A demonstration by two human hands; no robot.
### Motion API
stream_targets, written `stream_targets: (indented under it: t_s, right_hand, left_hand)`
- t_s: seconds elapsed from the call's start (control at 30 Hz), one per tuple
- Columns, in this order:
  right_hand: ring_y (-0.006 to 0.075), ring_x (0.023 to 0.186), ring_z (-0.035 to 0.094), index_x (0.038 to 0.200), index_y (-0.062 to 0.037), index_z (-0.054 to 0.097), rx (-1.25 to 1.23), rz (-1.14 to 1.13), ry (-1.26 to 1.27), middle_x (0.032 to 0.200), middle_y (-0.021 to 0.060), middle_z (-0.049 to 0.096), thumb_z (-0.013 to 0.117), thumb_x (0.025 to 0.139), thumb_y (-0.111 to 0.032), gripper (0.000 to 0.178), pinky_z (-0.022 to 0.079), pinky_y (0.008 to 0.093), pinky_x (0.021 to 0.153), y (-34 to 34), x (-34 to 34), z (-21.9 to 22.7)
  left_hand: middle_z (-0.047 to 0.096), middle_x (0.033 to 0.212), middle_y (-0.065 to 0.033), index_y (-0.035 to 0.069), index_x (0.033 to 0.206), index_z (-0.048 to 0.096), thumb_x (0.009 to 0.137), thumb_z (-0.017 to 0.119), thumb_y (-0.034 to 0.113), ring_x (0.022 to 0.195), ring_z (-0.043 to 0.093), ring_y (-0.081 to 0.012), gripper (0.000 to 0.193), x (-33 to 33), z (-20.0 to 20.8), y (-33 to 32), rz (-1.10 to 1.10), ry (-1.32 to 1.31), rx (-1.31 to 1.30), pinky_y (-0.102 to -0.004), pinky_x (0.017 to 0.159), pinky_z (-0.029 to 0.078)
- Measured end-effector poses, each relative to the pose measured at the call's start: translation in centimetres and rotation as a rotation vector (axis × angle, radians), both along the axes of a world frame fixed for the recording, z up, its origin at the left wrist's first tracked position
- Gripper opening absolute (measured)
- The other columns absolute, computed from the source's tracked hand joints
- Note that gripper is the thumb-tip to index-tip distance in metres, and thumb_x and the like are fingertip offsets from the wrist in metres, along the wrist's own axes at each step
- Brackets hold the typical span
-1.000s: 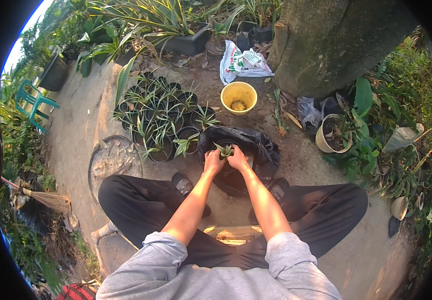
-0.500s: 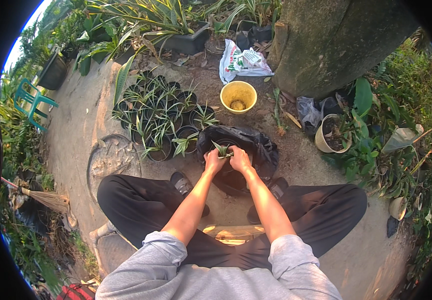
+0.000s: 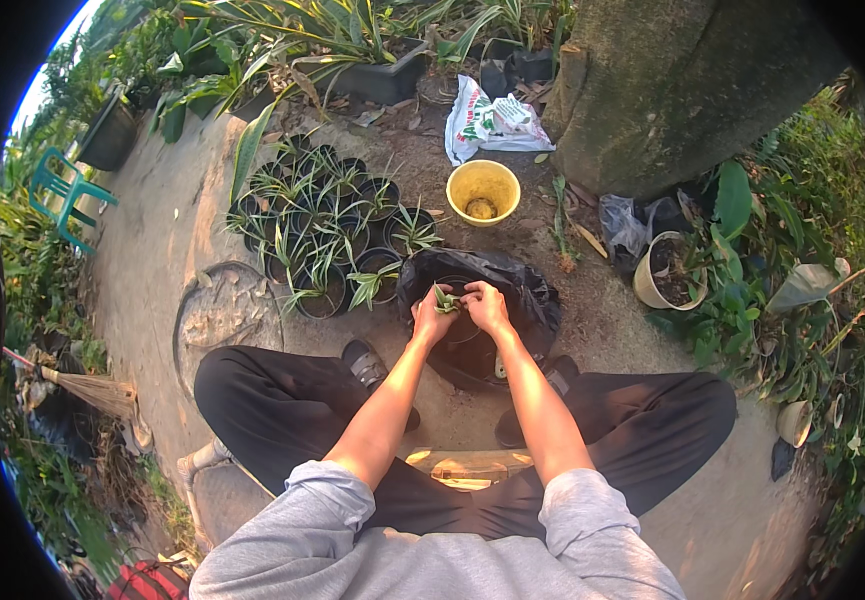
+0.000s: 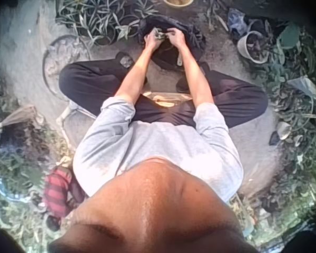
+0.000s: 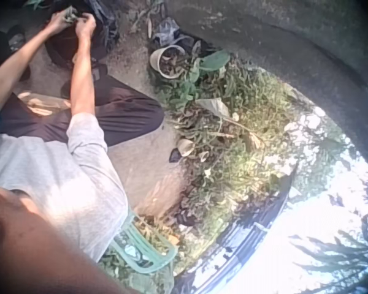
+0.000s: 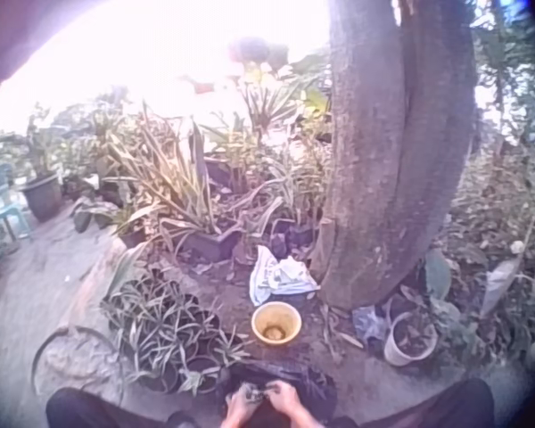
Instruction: The person places a small plant into a black pot, fills the pot with soil from a bag using a wooden scoop, and then places the potted plant into a plastic seedling tray.
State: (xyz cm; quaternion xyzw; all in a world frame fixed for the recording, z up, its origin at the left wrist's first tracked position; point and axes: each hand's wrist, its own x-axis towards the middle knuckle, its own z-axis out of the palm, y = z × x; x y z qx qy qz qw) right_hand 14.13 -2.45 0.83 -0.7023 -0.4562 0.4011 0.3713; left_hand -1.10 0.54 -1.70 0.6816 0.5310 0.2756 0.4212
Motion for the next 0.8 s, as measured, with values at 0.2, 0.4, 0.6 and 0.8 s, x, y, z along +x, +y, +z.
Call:
stream_targets:
  t_s: [0.2, 0.4, 0.6, 0.8]
  right_hand:
    - [0.0328, 0.095, 0.067, 0.106, 0.0000, 0.063, 0.338, 0.122, -0.478, 0.095, 0.0177, 0.070, 0.053, 0.081, 0.007, 0.028, 0.053, 0.0392, 0.083, 0.2, -0.7, 1.9]
    - [0.0434, 0.100, 0.062, 0.107, 0.0009, 0.055, 0.316, 0.413, -0.287, 0.099, 0.0259, 0.066, 0.052, 0.076, 0.010, 0.032, 0.050, 0.0466, 0.083, 2.5, -1.2, 0.6]
    - [0.0428, 0.104, 0.063, 0.116, 0.0040, 0.047, 0.014, 0.432, -0.369, 0.102, 0.0287, 0.066, 0.052, 0.076, 0.007, 0.040, 0.050, 0.0449, 0.087, 2.8, -1.2, -1.8]
    - [0.0351, 0.105, 0.066, 0.122, 0.0048, 0.054, -0.022, 0.364, -0.229, 0.108, 0.0264, 0.068, 0.048, 0.075, 0.008, 0.047, 0.053, 0.0409, 0.089, 2.1, 1.3, -0.5]
  left_hand:
    - [0.071, 0.093, -0.0055, 0.016, 0.121, 0.057, 0.071, 0.077, 0.014, 0.098, 0.066, -0.0273, 0.054, -0.3, -1.0, 0.1, 0.007, -0.083, -0.013, -0.0475, 0.108, 0.028]
    - [0.070, 0.098, -0.0078, 0.015, 0.124, 0.056, 0.070, 0.078, 0.016, 0.102, 0.064, -0.0280, 0.058, -0.1, -1.6, -0.1, 0.082, -0.162, 0.015, -0.0436, 0.104, 0.035]
    - [0.071, 0.096, -0.0071, 0.012, 0.127, 0.054, 0.070, 0.077, 0.015, 0.103, 0.064, -0.0287, 0.062, -0.3, -0.5, 0.0, 0.099, -0.263, -0.105, -0.0415, 0.101, 0.040]
    - [0.073, 0.093, -0.0027, 0.008, 0.130, 0.053, 0.070, 0.074, 0.006, 0.095, 0.068, -0.0170, 0.063, -0.6, -0.6, 0.3, 0.035, -0.151, 0.023, -0.0407, 0.098, 0.043]
